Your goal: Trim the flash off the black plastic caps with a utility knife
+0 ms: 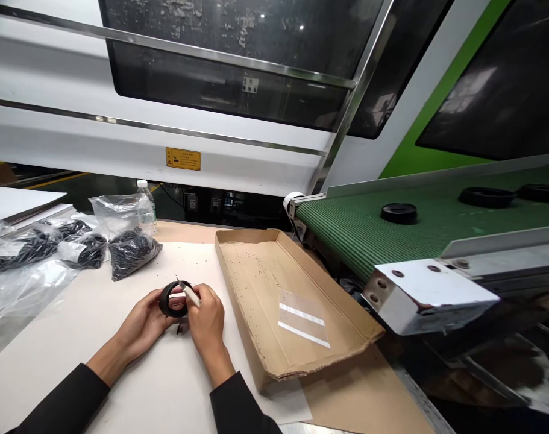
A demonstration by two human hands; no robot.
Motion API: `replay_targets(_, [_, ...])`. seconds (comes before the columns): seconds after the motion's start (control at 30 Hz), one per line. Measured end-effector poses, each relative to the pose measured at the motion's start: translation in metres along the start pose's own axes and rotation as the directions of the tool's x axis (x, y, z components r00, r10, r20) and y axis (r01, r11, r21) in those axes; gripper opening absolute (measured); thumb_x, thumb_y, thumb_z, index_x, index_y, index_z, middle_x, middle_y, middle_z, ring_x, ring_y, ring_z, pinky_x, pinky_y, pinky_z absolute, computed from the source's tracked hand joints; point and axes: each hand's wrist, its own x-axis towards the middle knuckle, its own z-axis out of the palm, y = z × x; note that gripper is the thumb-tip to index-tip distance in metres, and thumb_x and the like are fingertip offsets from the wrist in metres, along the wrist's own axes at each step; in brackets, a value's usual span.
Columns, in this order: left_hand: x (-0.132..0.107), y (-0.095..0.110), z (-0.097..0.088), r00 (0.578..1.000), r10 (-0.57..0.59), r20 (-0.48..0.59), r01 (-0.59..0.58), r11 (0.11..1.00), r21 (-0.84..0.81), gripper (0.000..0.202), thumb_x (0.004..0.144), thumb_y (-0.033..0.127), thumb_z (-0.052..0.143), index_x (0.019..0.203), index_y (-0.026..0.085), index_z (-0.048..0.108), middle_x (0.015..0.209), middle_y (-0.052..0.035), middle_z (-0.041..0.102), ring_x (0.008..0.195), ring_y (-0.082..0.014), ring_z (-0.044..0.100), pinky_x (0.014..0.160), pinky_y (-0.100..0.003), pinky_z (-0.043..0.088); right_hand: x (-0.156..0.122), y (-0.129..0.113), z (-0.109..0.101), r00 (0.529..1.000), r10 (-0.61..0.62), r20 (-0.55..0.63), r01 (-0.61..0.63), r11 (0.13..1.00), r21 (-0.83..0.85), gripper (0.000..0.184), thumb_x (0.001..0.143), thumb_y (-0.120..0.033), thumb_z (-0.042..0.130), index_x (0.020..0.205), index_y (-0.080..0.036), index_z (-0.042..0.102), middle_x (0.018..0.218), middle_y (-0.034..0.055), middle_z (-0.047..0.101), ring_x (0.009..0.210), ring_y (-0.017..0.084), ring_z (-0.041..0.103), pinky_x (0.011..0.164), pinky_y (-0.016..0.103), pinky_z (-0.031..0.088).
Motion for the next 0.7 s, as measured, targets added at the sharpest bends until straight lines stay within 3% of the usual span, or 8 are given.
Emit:
replay_targets(0.17, [0.001,0.003,-0.002,0.991,0.130,0.025,-0.132,0.943,0.306,0.029,0.067,0.009,0.064,0.094,0.017,0.066,0.090,-0.0055,0.067,0.084,-0.0198,0.060,0.078,-0.028,0.046,0.002,0.004,-0.006,0.989,0.120,-0.091,-0.128,0.988,-0.088,0.015,0.091,-0.031,0.052,0.083,-0.020,0.058,0.081,0.0022,0.065,0.075,0.020,0.058,0.062,0.026,0.040])
replay_targets(0.27, [-0.002,0.007,-0.005,0.980,0.187,0.072,-0.198,0.843,0.499,0.023,0.064,0.010,0.071,0.085,0.018,0.070,0.081,-0.0037,0.063,0.080,-0.0190,0.053,0.072,-0.025,0.039,0.003,0.009,-0.009,0.979,0.168,-0.114,-0.186,0.968,-0.169,0.012,0.091,-0.030,0.053,0.083,-0.022,0.058,0.080,0.0017,0.066,0.073,0.021,0.060,0.060,0.027,0.038])
replay_targets(0.33, [-0.005,0.009,-0.006,0.972,0.182,0.150,-0.236,0.707,0.667,0.017,0.065,0.017,0.075,0.082,0.020,0.072,0.081,-0.0051,0.062,0.083,-0.0216,0.051,0.074,-0.026,0.037,0.004,0.012,-0.011,0.976,0.186,-0.114,-0.207,0.951,-0.230,0.009,0.091,-0.028,0.054,0.085,-0.022,0.058,0.080,0.0023,0.066,0.073,0.022,0.061,0.059,0.027,0.036])
replay_targets(0.4, [-0.010,0.008,-0.006,0.951,0.146,0.273,-0.309,0.502,0.808,0.014,0.069,0.023,0.074,0.083,0.022,0.072,0.087,-0.0062,0.061,0.089,-0.0247,0.050,0.080,-0.030,0.036,0.005,0.015,-0.012,0.975,0.200,-0.101,-0.221,0.931,-0.290,0.004,0.091,-0.023,0.055,0.089,-0.022,0.059,0.081,0.0039,0.067,0.073,0.024,0.062,0.059,0.028,0.034])
replay_targets(0.47, [-0.013,0.005,-0.004,0.920,0.111,0.375,-0.390,0.346,0.853,0.007,0.076,0.023,0.067,0.082,0.023,0.069,0.091,-0.0059,0.061,0.092,-0.0253,0.050,0.084,-0.032,0.035,0.005,0.016,-0.012,0.973,0.215,-0.079,-0.229,0.911,-0.343,0.005,0.089,-0.018,0.056,0.091,-0.023,0.058,0.083,0.0058,0.068,0.074,0.027,0.062,0.058,0.029,0.030])
replay_targets(0.6, [-0.019,0.001,-0.003,0.902,0.157,0.402,-0.431,0.291,0.854,0.009,0.084,0.021,0.055,0.080,0.020,0.063,0.088,-0.0060,0.061,0.087,-0.0229,0.052,0.079,-0.031,0.038,0.005,0.012,-0.013,0.975,0.223,-0.013,-0.209,0.887,-0.412,0.006,0.090,-0.018,0.052,0.087,-0.023,0.054,0.081,0.0063,0.067,0.071,0.028,0.062,0.054,0.029,0.024])
replay_targets(0.7, [-0.017,0.021,-0.009,0.910,0.311,0.273,-0.381,0.373,0.846,0.011,0.085,0.025,0.057,0.078,0.019,0.064,0.080,-0.0059,0.063,0.078,-0.0216,0.055,0.071,-0.028,0.040,0.004,0.010,-0.015,0.974,0.225,0.028,-0.189,0.874,-0.447,0.009,0.089,-0.017,0.049,0.084,-0.024,0.051,0.079,0.0055,0.067,0.071,0.028,0.063,0.052,0.028,0.023])
